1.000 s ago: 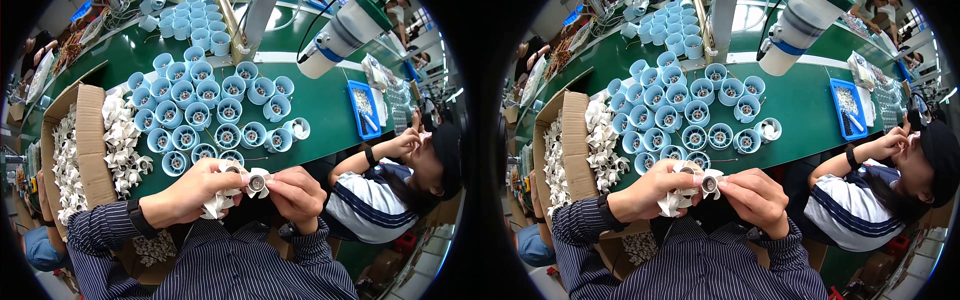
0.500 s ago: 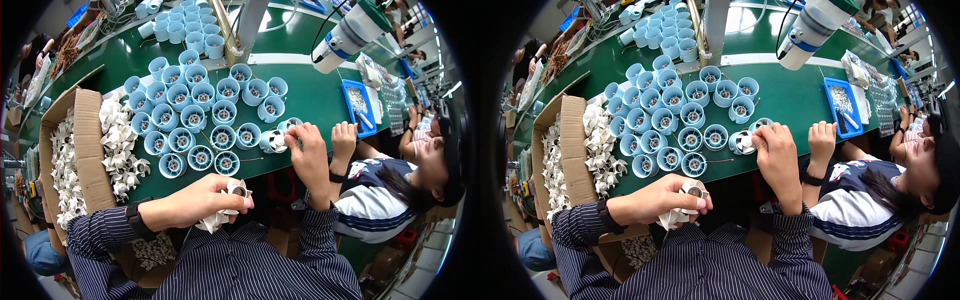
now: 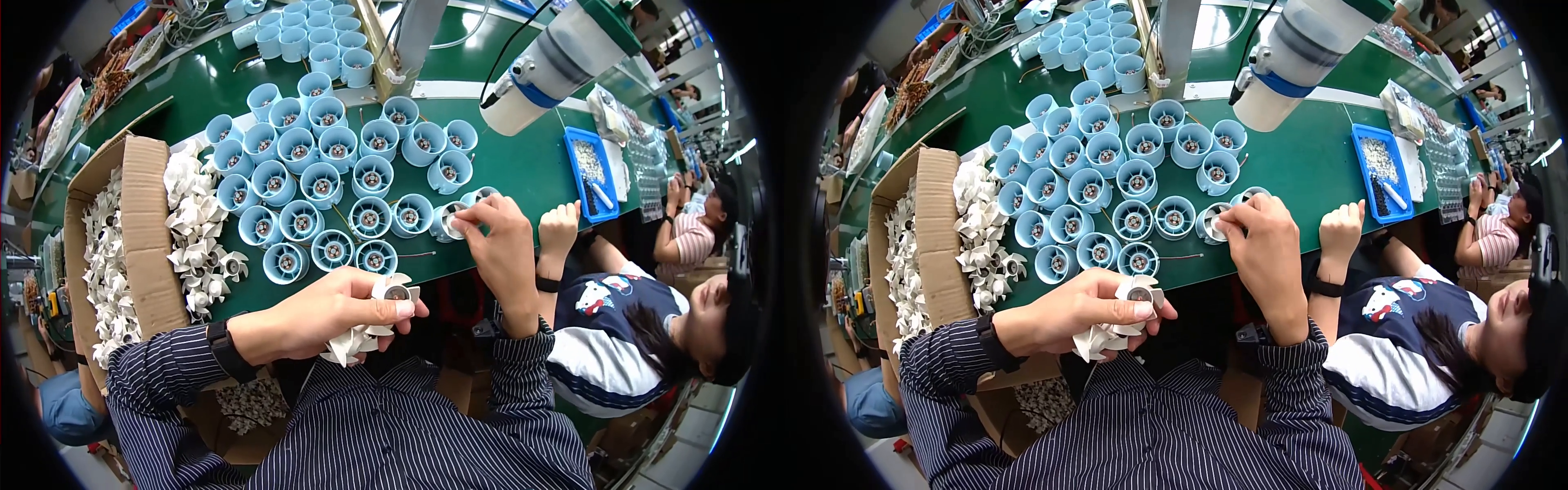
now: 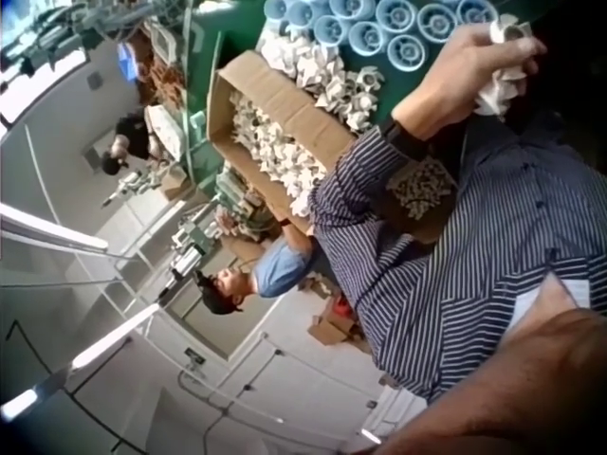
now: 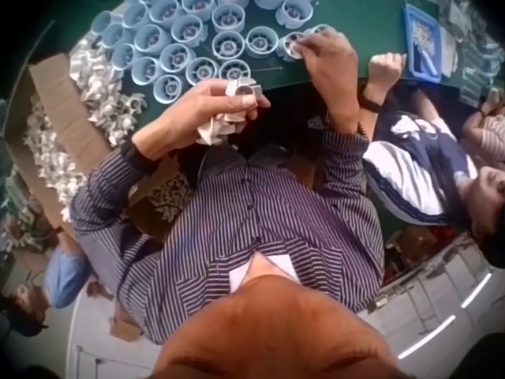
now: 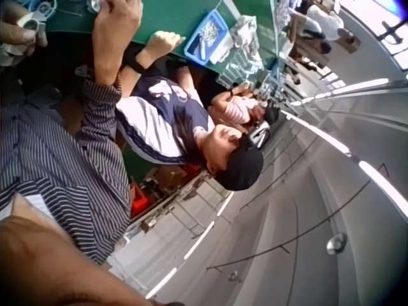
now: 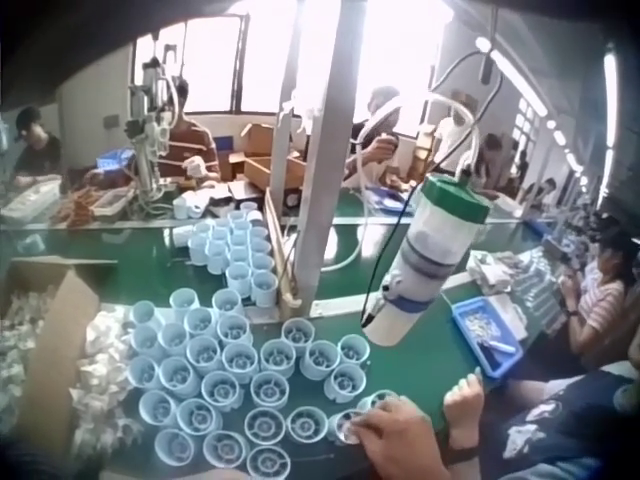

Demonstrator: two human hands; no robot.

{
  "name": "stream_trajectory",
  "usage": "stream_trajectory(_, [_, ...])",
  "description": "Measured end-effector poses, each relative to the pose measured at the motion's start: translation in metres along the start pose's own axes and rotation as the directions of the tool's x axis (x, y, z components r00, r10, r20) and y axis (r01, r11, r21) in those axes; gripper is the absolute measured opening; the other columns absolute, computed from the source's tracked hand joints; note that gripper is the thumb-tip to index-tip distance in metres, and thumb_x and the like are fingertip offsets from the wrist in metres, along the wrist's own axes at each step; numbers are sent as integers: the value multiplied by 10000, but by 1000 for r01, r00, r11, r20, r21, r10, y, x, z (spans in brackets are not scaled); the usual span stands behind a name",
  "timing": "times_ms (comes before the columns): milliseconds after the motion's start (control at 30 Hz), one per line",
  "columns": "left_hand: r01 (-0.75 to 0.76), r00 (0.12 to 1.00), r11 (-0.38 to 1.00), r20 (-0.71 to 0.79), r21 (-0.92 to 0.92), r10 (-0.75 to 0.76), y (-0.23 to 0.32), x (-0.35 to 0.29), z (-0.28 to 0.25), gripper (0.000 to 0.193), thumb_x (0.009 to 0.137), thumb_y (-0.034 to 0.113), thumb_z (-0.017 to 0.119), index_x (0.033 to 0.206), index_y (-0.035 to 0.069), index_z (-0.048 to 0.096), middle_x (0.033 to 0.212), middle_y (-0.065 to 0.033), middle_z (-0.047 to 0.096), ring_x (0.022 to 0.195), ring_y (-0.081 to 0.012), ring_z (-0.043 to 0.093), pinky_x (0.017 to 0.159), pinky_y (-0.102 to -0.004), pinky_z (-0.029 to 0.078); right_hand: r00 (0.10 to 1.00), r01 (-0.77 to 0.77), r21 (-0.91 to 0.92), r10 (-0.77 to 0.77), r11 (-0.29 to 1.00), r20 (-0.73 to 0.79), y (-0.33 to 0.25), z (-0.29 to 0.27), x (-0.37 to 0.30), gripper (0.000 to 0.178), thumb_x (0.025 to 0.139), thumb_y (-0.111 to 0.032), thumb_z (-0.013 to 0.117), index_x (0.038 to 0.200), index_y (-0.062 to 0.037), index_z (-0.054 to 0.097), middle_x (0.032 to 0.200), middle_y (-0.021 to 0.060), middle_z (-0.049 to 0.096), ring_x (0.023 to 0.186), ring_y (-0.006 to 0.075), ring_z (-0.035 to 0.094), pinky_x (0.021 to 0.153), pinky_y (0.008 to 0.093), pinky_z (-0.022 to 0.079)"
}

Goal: The person picks up fan blades from a box, inserts them into blue fan housings on the table, and then rearranges the assembled fans into a tighter grouping.

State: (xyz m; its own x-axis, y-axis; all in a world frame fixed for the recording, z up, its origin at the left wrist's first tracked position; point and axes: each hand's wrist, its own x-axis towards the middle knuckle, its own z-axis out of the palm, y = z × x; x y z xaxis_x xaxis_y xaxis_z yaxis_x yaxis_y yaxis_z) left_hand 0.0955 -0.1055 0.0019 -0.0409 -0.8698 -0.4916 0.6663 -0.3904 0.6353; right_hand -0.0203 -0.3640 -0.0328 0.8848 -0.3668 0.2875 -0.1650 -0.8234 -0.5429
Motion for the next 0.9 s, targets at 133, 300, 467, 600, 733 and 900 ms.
stream_trajectory(133, [-5, 1000, 1000, -20, -16, 5, 3, -3, 0, 480, 1060, 399, 743, 1309, -10, 714, 1022, -23, 720, 816, -102, 693, 664, -260, 554, 1000, 17, -122, -17, 992, 7, -5, 5, 3, 132, 891, -114, 822, 986, -31, 783, 911, 105, 687, 908, 283, 649, 810, 401, 519])
stream_trajectory(300, [22, 999, 999, -46, -35, -23, 6, -5, -1, 474, 1103, 423, 629, 1264, -10, 734, 1014, -50, 731, 795, -121, 698, 630, -268, 558, 973, -93, -88, 72, 992, -221, -9, 2, -6, 240, 904, -165, 815, 1100, -49, 740, 967, 113, 706, 862, 283, 679, 766, 406, 542])
stream_trajectory(467, [1, 999, 997, -37, -81, -4, -2, -1, -7, 520, 1114, 455, 551, 1264, -7, 737, 1008, -50, 741, 777, -132, 707, 557, -270, 545, 988, -140, -213, 123, 967, -87, 3, 11, -1, 184, 922, -171, 781, 1037, -33, 739, 975, 134, 749, 777, 311, 742, 734, 424, 575])
stream_trajectory(600, [-12, 1000, 998, -13, -67, 11, 2, -1, -4, 530, 1116, 467, 565, 1278, -12, 727, 999, -40, 728, 781, -122, 703, 554, -258, 537, 985, -167, -195, 156, 966, -71, 18, -7, -3, 149, 904, -128, 785, 958, 10, 783, 928, 138, 760, 757, 261, 765, 725, 388, 589])
stream_trajectory(733, [-35, 999, 996, -16, -77, 33, -1, -1, -4, 526, 1106, 486, 608, 1279, 3, 724, 998, -39, 722, 792, -115, 699, 548, -257, 533, 966, -250, -237, 228, 939, -118, 42, -24, 5, 178, 919, -138, 770, 1009, 9, 812, 989, 145, 785, 807, 245, 784, 807, 359, 590])
stream_trajectory(900, [-15, 999, 999, -51, -40, 13, 2, -3, -2, 503, 1115, 496, 599, 1268, 32, 722, 993, -32, 716, 794, -107, 697, 546, -262, 537, 887, -332, -261, 206, 906, -413, 71, -31, 21, 264, 956, -156, 769, 1193, -40, 781, 1032, 132, 787, 948, 284, 784, 862, 399, 593])
